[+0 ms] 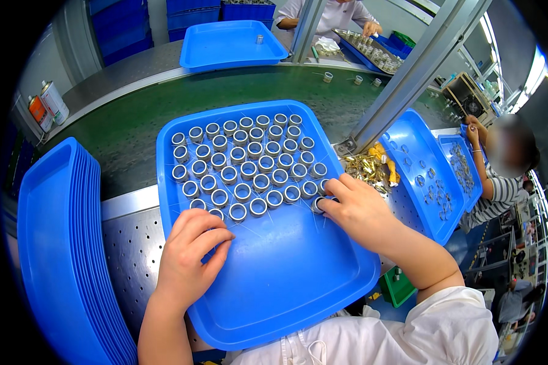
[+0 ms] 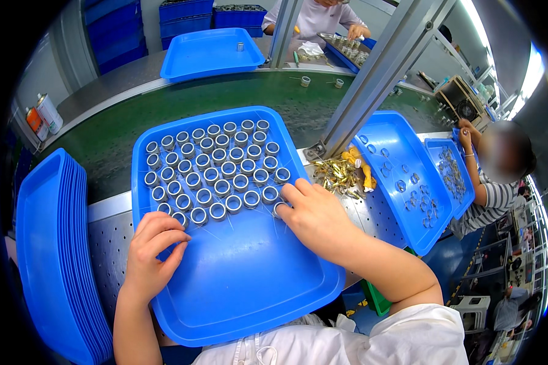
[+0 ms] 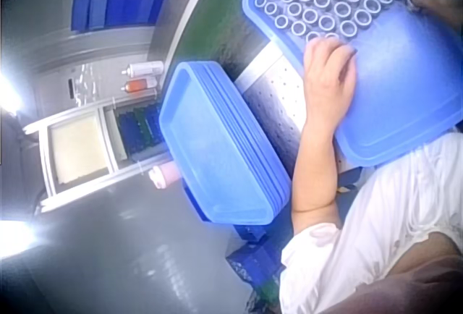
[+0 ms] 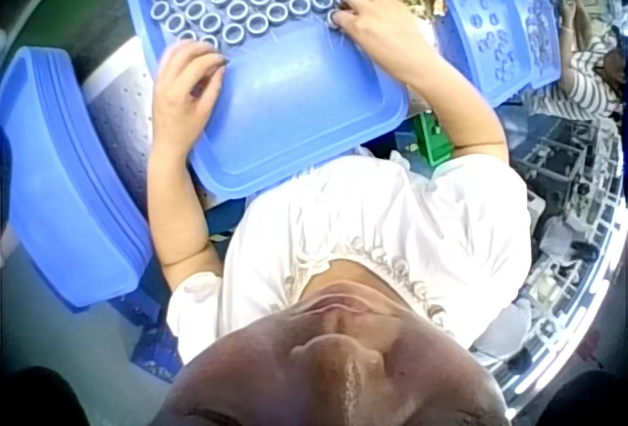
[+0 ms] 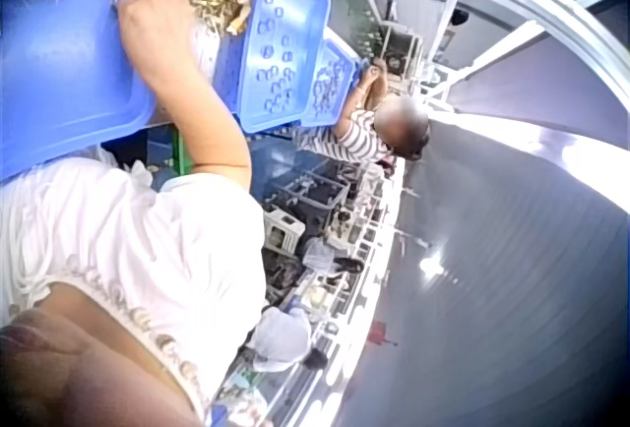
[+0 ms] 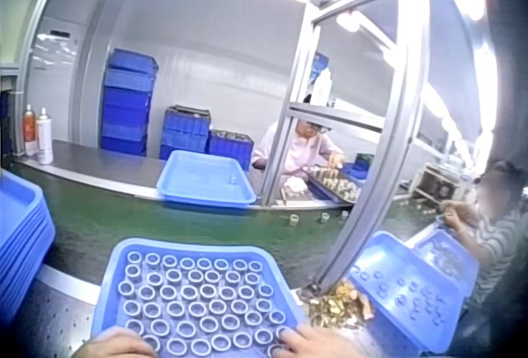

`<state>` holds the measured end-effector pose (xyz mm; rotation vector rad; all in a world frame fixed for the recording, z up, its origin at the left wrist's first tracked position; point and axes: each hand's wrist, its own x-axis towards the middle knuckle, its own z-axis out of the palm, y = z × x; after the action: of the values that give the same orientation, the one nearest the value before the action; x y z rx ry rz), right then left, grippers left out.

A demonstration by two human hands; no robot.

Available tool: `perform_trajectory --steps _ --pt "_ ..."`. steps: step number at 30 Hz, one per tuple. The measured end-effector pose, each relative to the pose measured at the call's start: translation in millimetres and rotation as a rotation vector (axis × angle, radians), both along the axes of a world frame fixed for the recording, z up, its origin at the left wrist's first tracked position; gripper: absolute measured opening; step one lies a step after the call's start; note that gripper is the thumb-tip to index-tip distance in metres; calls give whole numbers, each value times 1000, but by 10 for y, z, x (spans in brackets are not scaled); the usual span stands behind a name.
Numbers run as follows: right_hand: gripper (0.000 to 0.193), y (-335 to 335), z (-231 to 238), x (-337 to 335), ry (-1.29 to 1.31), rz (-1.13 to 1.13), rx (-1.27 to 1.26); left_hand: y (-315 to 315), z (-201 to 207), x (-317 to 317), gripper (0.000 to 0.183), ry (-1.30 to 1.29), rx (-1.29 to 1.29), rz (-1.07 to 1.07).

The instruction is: The person picks up small cylindrical metal components from a blue tray and inserts a thin wire into them. They manipulate the wire and component by hand, then place the assembled unit into a separate blue tray. The process is repeated for multiple units.

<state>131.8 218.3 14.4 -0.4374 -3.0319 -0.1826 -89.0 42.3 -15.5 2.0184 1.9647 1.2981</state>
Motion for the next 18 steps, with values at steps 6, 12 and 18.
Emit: perform_trajectory --steps 6,12,18 --pt "17 31 -18 58 148 -15 -155 -2 -8 1 18 7 -7 2" --pt "13 13 -90 -11 164 25 -175 6 -22 -8 17 7 -8 1" --pt "17 16 -83 24 246 28 -205 10 -12 -1 17 4 -10 -2"
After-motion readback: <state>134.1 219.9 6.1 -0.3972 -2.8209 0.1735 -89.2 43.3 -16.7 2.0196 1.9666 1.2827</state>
